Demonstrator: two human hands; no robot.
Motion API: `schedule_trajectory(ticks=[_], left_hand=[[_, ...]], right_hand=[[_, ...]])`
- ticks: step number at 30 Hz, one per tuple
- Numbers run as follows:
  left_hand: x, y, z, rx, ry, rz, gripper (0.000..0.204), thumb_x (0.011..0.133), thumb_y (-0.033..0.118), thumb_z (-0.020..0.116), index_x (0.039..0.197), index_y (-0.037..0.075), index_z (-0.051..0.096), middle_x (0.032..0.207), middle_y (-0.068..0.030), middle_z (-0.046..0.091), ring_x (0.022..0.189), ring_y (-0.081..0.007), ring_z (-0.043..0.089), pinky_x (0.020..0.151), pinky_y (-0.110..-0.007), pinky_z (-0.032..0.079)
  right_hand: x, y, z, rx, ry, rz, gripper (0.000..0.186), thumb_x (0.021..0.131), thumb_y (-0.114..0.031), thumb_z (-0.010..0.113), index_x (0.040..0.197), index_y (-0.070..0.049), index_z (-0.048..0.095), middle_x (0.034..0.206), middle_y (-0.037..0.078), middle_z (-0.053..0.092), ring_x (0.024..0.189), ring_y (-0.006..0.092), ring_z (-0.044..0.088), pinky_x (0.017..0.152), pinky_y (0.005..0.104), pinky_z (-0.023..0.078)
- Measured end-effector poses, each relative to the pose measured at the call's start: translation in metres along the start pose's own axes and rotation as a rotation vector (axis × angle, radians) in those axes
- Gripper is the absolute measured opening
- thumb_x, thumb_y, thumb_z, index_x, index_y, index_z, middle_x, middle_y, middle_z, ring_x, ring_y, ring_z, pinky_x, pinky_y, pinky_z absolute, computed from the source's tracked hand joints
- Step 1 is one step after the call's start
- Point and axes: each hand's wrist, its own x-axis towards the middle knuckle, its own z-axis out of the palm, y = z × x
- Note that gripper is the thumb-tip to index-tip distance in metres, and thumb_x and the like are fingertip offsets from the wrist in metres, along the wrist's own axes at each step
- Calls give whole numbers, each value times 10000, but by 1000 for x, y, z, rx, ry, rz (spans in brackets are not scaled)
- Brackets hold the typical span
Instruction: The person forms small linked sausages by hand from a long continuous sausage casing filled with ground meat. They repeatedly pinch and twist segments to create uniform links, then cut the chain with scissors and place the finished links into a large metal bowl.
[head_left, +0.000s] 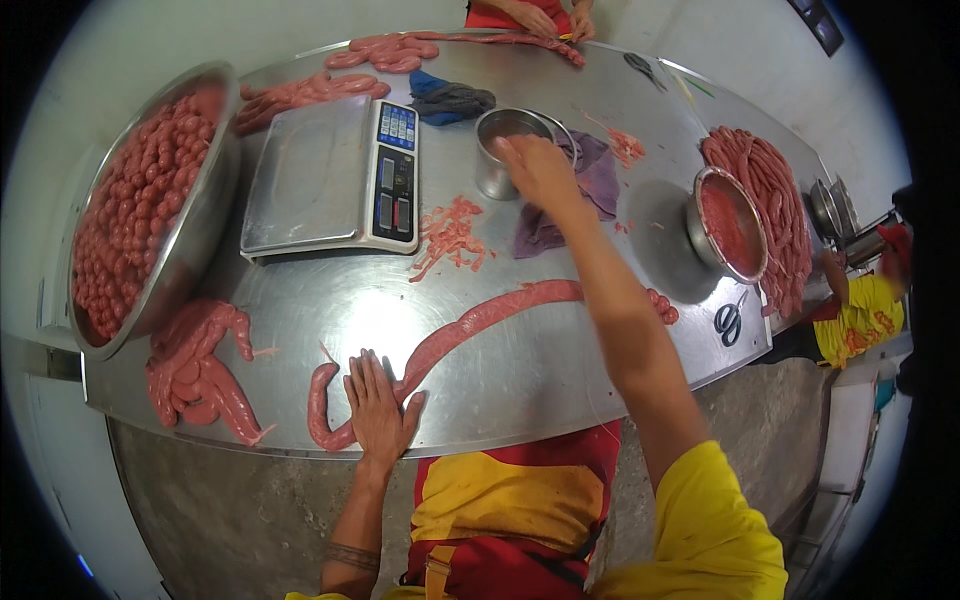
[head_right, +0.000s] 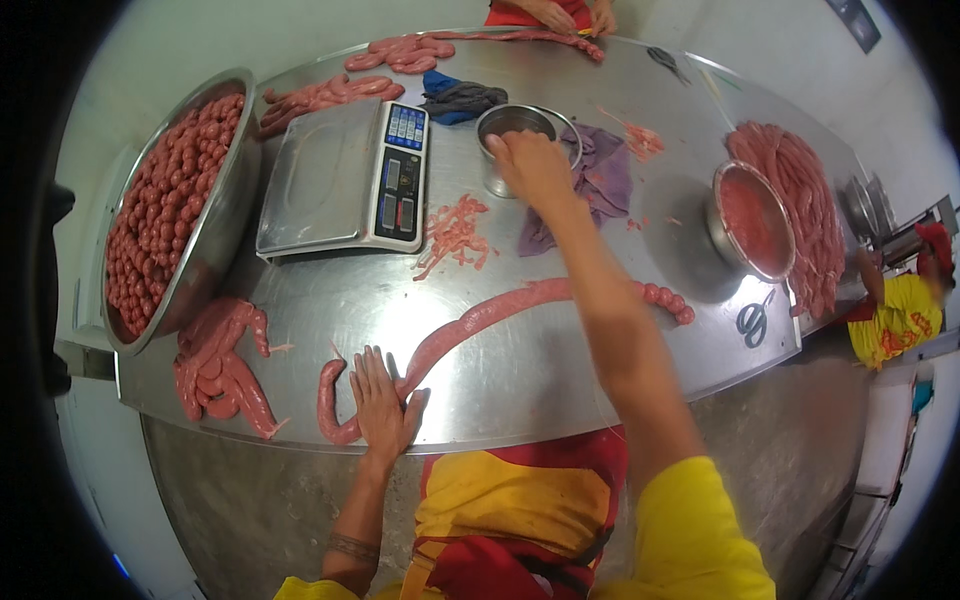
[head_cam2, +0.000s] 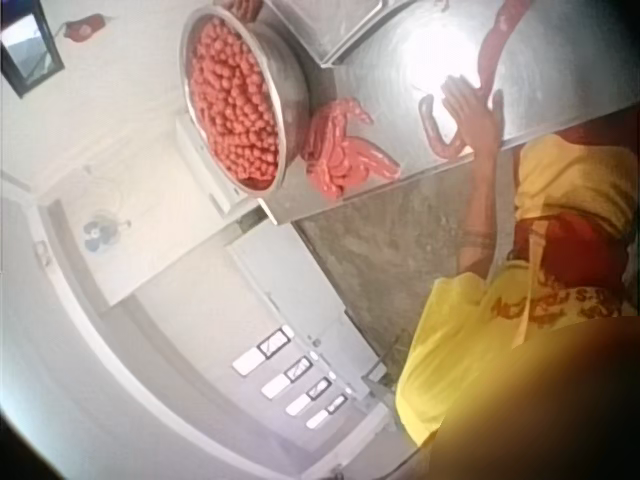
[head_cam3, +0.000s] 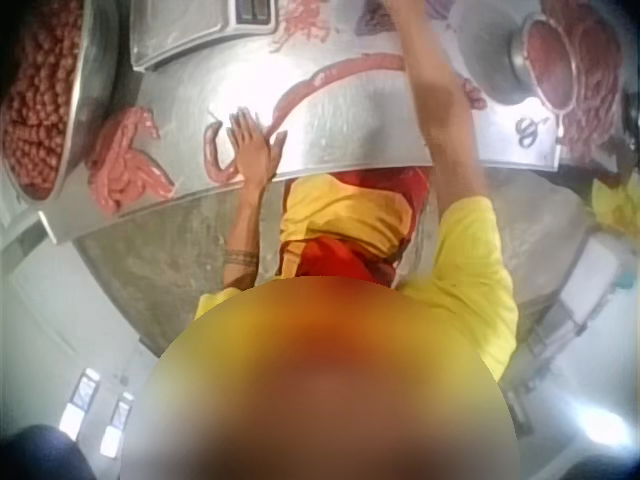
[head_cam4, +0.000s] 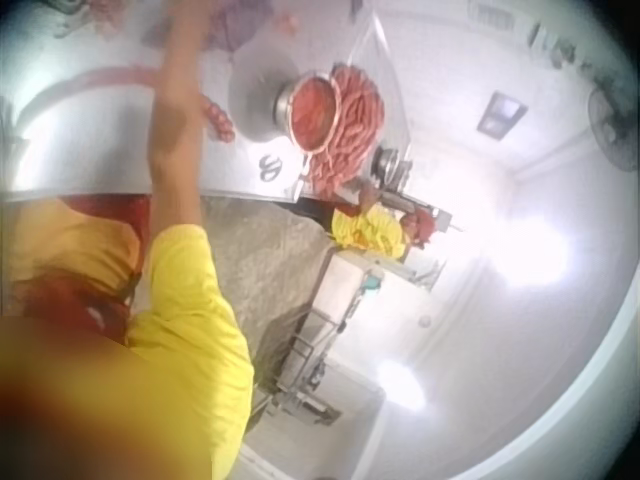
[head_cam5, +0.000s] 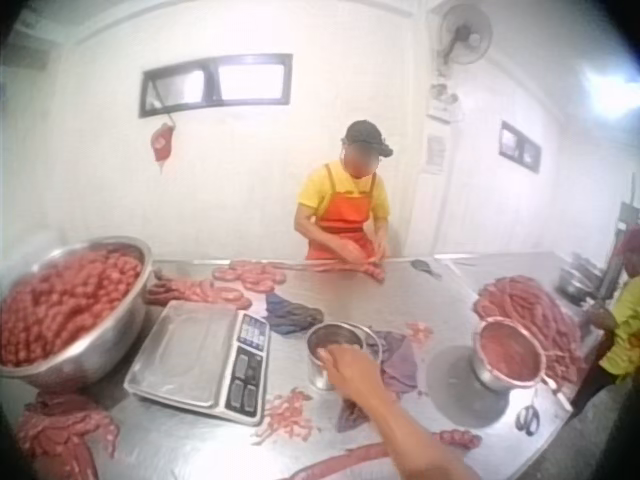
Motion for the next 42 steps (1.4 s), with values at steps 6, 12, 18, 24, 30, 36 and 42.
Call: schedule_trajectory(ticks=[6, 12, 18, 24, 30, 36, 42], left_hand=[[13, -2, -5, 116, -79, -44, 1021, 930, 663, 593, 1584, -62, 295, 1684, -281, 194, 1570, -461, 130, 1264, -585, 82], [11, -9, 1, 8, 34, 74, 829, 928, 466, 712, 1546, -5, 423, 1447, -247, 489, 1355, -437, 426, 1140, -548, 324], [17, -9, 27, -320, 245, 48, 418, 850, 87, 804, 1259, 66, 720, 846, -94, 577, 754, -258, 585, 648, -363, 496], [14, -19, 23, -339, 201, 191, 247, 813, -3, 739, 1051, 62, 756, 742, -94, 516, 677, -273, 591, 564, -417, 497], [12, -7, 15, -163, 220, 200, 249, 857, 126, 774, 1104, 94, 770, 745, -86, 545, 645, -274, 591, 555, -431, 495], [13, 0, 19, -203, 208, 68, 248, 882, 251, 777, 1088, 116, 754, 761, -79, 590, 657, -298, 645, 565, -433, 518], [14, -9, 37, -287, 296, 77, 166, 879, 105, 692, 1036, 61, 661, 800, -142, 642, 699, -411, 665, 564, -493, 522]], right_hand=[[76, -3, 18, -44, -587, 341, 1006, 998, -772, 100, 1257, -4, 695, 1306, 282, 660, 1301, 439, 579, 1108, 493, 398], [2, 41, -35, 309, 74, 324, 633, 1026, -564, 528, 1054, 38, 722, 915, 163, 727, 964, 277, 713, 839, 386, 525], [-163, -37, 7, 525, -56, 407, 258, 1032, -227, 621, 1085, 19, 679, 980, 202, 705, 948, 301, 717, 797, 415, 540], [-269, -196, 96, 190, -417, -189, 596, 1030, -291, 561, 1554, -48, 413, 1629, 184, 383, 1540, 315, 308, 1266, 511, 193], [-254, -20, 84, -197, -132, -155, 613, 1008, -245, 569, 1568, -66, 395, 1624, 206, 384, 1543, 339, 303, 1241, 561, 207], [-207, -94, 50, 522, -71, 44, 465, 1062, -183, 471, 1484, 12, 459, 1452, 273, 524, 1392, 407, 474, 1176, 472, 349], [-235, -211, 129, 695, -327, -95, 672, 1064, -259, 446, 1619, 23, 194, 1609, 272, 365, 1480, 402, 376, 1243, 452, 285]])
